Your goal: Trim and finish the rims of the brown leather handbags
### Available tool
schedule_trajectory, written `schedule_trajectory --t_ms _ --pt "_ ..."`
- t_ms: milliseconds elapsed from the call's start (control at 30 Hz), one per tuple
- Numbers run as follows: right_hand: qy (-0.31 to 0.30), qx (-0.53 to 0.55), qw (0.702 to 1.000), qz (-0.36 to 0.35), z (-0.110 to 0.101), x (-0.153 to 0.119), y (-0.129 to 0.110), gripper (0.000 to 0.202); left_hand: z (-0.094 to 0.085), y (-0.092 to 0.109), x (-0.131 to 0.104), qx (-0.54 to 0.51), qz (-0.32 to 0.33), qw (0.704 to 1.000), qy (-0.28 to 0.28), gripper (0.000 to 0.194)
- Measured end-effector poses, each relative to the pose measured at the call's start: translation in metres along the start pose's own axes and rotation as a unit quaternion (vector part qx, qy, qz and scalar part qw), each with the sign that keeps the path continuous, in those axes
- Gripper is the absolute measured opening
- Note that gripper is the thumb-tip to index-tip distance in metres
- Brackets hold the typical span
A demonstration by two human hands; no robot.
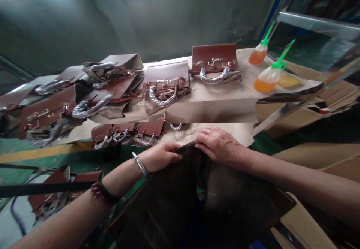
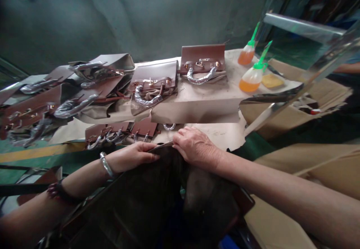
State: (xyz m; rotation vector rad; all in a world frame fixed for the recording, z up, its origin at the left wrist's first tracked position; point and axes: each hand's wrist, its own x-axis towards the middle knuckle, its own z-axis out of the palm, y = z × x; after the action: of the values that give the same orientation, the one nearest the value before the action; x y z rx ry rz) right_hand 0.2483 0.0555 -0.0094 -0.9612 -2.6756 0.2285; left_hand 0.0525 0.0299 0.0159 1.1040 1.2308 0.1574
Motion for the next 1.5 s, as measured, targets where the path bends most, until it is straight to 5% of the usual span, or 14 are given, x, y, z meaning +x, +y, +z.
schedule_trajectory --t_ms 800,1100,1500 --pt "-0.016 -0.074 0.997 0.033 -0.004 0.002 -0.003 0.017 0.003 0.002 -0.002 0.031 -0.010 0.999 -0.029 0.031" --pt "-0.057 0.045 0.991 0.115 -0.004 0.004 -0.004 0.012 -0.001 0.000 0.002 0.006 -0.015 0.999 -0.038 0.027" --pt "-0.004 0.084 0.996 0.035 0.003 0.003 0.000 0.010 -0.005 -0.001 0.009 -0.007 -0.008 1.000 -0.009 0.026"
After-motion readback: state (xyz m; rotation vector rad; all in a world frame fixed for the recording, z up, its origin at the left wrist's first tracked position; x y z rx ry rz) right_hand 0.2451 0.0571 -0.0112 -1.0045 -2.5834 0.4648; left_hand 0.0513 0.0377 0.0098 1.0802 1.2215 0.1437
